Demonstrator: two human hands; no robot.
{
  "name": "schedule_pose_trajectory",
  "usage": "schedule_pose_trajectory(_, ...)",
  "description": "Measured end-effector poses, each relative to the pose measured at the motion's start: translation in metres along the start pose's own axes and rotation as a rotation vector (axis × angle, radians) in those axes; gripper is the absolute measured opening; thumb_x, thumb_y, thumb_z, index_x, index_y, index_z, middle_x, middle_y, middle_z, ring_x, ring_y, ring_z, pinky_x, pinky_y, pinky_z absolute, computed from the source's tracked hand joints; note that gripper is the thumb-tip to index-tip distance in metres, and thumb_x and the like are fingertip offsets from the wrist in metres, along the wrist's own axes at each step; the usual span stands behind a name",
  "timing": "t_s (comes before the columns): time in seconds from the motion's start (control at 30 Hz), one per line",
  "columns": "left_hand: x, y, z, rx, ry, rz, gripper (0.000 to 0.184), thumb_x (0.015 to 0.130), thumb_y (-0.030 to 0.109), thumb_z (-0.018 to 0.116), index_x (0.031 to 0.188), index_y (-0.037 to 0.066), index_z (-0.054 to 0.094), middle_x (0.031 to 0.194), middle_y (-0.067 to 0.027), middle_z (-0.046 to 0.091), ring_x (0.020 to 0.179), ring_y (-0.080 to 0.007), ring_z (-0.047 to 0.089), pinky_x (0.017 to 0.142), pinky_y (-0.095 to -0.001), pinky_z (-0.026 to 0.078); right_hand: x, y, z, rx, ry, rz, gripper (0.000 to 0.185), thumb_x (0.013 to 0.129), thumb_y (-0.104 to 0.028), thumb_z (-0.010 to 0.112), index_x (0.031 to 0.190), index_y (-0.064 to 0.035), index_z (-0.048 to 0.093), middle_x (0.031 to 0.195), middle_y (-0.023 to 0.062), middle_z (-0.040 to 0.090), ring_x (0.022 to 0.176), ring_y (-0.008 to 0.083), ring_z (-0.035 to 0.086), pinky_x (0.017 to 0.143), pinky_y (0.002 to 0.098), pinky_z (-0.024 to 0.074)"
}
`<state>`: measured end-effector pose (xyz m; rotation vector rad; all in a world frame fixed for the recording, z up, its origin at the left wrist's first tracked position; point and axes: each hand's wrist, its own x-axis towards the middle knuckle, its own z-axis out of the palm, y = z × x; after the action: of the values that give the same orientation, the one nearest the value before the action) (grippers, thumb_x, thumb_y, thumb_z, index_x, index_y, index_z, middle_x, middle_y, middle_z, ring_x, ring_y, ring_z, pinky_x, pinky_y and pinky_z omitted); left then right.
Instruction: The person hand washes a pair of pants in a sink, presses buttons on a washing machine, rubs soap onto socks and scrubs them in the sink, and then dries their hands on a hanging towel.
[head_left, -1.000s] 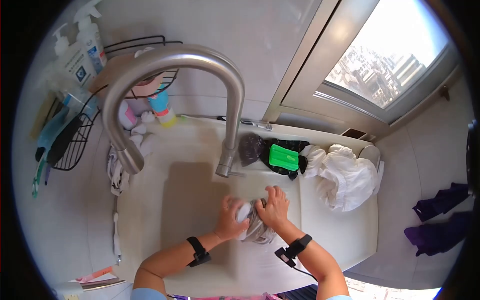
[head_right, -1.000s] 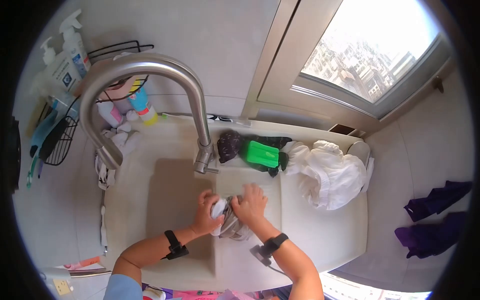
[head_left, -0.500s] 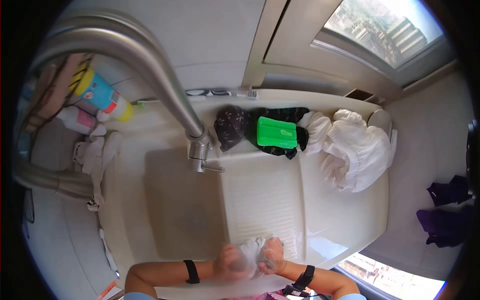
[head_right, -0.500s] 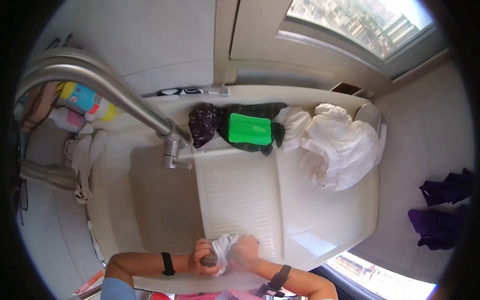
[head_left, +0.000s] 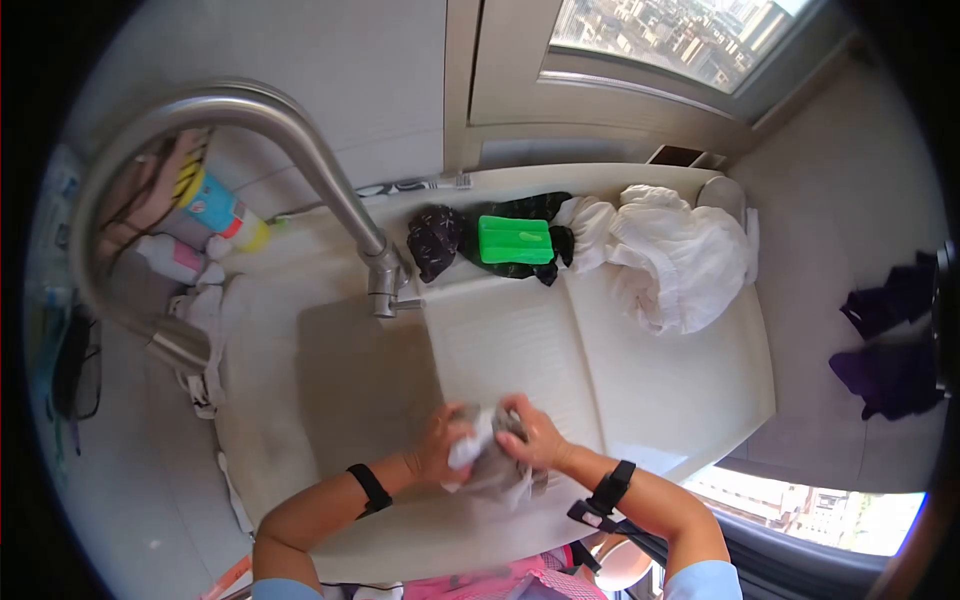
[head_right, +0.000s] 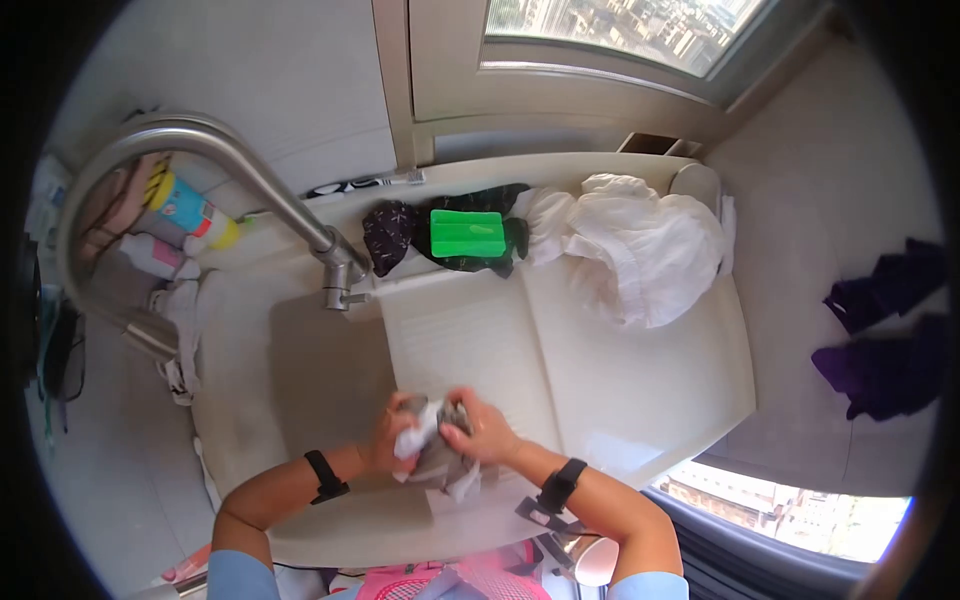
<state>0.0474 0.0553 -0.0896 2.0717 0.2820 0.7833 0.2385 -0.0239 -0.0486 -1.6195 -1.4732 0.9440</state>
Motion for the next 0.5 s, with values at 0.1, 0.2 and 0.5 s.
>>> schedule_pose_trajectory(0.1,-0.002,0.023,0.001,0.046,0.357,-0.431,0.054,0.064,0.022,0.069,0.109,0.012,0.04,0.104,-0.0175,0.041,0.091,-0.032,0.046,0.077,-0.0392,0.041,0.01,-0.028,-0.011,-0.003,-0.088,0.291,0.053,0.075,-0.043,0.055,0.106,-0.0003,0.051,0.091,0.0196,0.059,0.091,0.0327,0.055,0.079,0.0362,0.0423)
schedule_pose_trajectory(0.2,-0.042,0.036,0.006,-0.215,0.416,-1.113,0.047,0.074,0.029,0.066,0.108,0.01,0.039,0.103,-0.015,0.041,0.099,-0.0319,0.046,0.081,-0.0478,0.04,0.012,-0.055,-0.019,0.039,-0.235,0.495,0.052,0.078,-0.043,0.053,0.104,0.0015,0.055,0.094,0.0185,0.06,0.089,0.0271,0.057,0.079,0.0326,0.0426)
schedule_pose_trajectory(0.5,-0.019,0.11,-0.076,-1.448,0.263,-1.047,0.065,0.076,0.055,0.051,0.123,0.013,0.038,0.122,-0.0088,0.045,0.106,-0.0316,0.049,0.083,-0.0579,0.04,0.002,-0.165,0.063,0.028,0.058,0.257,0.052,0.075,-0.036,0.058,0.108,0.0008,0.043,0.084,0.0169,0.054,0.075,0.0279,0.056,0.067,0.0395,0.0444)
